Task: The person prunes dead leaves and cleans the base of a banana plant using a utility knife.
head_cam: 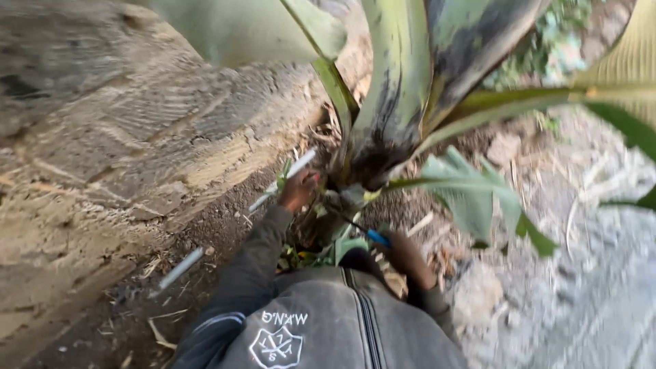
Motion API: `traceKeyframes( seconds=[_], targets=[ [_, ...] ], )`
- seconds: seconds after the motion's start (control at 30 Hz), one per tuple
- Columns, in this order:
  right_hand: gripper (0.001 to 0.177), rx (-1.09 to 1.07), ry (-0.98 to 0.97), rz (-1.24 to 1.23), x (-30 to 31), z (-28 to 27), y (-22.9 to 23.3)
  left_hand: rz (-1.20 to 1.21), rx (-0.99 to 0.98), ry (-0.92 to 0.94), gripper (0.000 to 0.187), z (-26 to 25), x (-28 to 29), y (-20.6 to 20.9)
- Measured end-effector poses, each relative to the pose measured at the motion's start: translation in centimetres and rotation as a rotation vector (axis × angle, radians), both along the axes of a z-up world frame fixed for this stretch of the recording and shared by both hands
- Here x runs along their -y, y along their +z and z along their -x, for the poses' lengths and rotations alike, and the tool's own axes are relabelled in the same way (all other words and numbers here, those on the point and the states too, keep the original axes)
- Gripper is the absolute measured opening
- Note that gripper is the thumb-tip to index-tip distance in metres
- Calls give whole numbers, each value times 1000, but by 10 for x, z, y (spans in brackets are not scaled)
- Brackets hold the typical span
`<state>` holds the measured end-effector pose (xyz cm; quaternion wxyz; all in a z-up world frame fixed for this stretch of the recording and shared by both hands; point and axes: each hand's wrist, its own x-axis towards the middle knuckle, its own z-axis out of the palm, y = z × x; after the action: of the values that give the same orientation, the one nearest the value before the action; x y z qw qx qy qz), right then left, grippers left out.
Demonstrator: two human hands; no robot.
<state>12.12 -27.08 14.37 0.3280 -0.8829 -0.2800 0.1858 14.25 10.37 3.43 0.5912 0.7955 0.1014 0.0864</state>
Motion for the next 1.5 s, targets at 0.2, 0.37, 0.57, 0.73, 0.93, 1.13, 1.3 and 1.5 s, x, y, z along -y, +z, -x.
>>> traceKeyframes(
  seconds=[0.2, 0.37, 0.57, 0.73, 0.93, 1.13, 1.3, 1.5],
  targets=[
    [29, -87, -222, -49, -20, 51, 83, -28, -90, -121, 31, 3, 7, 71],
    [30, -193, -444, -190, -45, 70, 51, -144, -49, -188, 26, -3, 5, 69],
    [30, -124, -495, -229, -66, 77, -1, -212, 147, -189, 24, -3, 0, 61],
    [28, -111, -540, -269, -81, 77, -33, -214, -51, -170, 25, 3, 1, 64],
    [35, -179, -542, -260, -86, 56, -61, -80, 96, -248, 29, 7, -1, 51],
    [43, -139, -497, -219, -83, 49, -53, -248, 156, -231, 39, 5, 9, 42],
    [46, -2, -511, -115, -92, 53, -23, -273, 175, -156, 42, 4, 15, 37],
    [46, 92, -490, -174, -98, 45, -38, -204, 259, -88, 36, 5, 17, 21]
  ],
)
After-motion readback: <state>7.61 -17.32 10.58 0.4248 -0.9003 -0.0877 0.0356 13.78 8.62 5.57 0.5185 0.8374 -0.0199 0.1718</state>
